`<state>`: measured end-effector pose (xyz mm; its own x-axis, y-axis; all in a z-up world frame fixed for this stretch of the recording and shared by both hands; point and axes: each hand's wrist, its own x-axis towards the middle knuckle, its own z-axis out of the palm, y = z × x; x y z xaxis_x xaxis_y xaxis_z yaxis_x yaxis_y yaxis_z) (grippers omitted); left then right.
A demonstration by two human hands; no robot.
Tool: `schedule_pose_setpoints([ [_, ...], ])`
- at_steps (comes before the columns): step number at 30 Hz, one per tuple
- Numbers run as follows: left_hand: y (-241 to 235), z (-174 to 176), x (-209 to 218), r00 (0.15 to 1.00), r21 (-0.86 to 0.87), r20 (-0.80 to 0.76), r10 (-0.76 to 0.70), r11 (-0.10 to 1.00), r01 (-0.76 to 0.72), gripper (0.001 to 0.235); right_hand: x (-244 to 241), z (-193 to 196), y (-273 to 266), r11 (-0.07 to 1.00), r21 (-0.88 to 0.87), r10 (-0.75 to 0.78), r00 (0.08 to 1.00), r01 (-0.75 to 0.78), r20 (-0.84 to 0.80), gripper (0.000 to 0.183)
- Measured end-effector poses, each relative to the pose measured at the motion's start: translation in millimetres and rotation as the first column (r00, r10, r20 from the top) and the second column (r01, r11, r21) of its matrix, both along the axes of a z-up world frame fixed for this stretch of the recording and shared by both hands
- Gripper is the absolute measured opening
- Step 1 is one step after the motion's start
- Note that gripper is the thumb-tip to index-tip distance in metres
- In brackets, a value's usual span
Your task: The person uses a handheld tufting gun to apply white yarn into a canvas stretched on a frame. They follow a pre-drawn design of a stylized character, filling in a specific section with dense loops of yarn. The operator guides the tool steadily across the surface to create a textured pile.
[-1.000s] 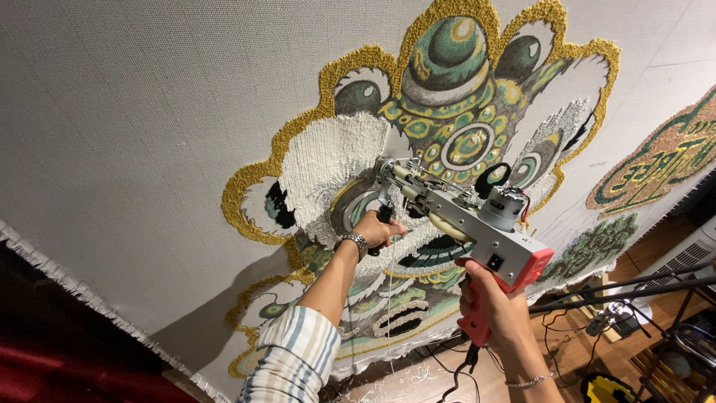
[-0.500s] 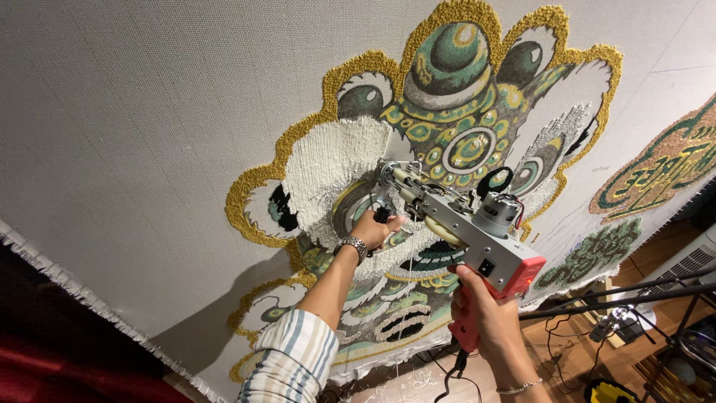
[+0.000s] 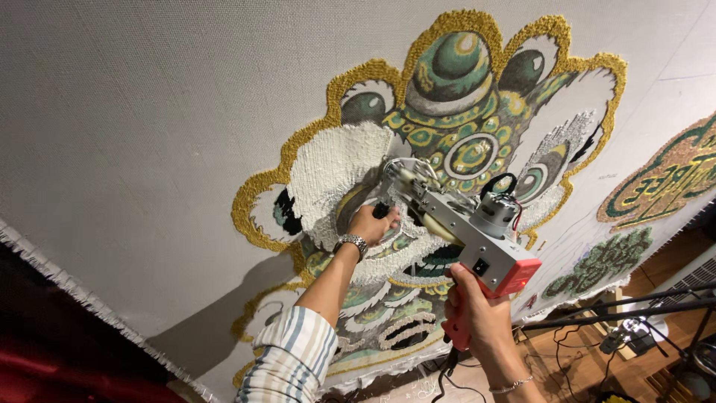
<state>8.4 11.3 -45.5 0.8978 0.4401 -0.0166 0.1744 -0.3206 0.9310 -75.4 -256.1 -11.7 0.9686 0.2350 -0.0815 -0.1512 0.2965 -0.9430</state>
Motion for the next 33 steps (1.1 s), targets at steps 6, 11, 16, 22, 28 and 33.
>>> schedule_pose_setpoints([
  [6, -5.2, 6.8, 2.4, 1.0, -0.027, -0.001, 0.003, 1.0, -0.003, 0.044, 8.7, 1.7, -4.6, 0.998, -0.055, 0.004, 0.999, -0.002, 0.033, 0.025],
  [11, -4.9, -1.3, 10.6, 0.998, -0.006, 0.05, 0.023, 1.0, -0.023, 0.044, 14.1, -4.4, -6.1, 0.999, -0.032, 0.027, 0.995, -0.024, 0.098, 0.022],
  [16, 4.2, -13.4, 30.1, 0.993, 0.061, 0.119, 0.015, 0.998, -0.022, 0.047, 18.0, -1.8, -8.1, 0.995, -0.095, 0.018, 0.987, -0.003, 0.157, 0.025],
  [22, 2.8, -9.3, 35.0, 0.995, 0.04, 0.091, 0.029, 0.999, -0.033, 0.045, 18.1, 9.9, -11.0, 0.989, -0.145, 0.036, 0.983, -0.01, 0.178, 0.024],
  [28, -2.7, 1.0, 26.2, 0.996, -0.003, 0.082, 0.028, 1.0, -0.028, 0.044, 17.2, 14.4, -12.9, 0.99, -0.139, 0.042, 0.966, -0.006, 0.255, 0.023],
  [33, -1.7, 9.2, 25.1, 0.988, -0.047, 0.153, 0.015, 0.999, -0.008, 0.044, 12.6, 26.0, -15.8, 0.99, -0.137, 0.044, 0.989, -0.024, 0.143, 0.025],
])
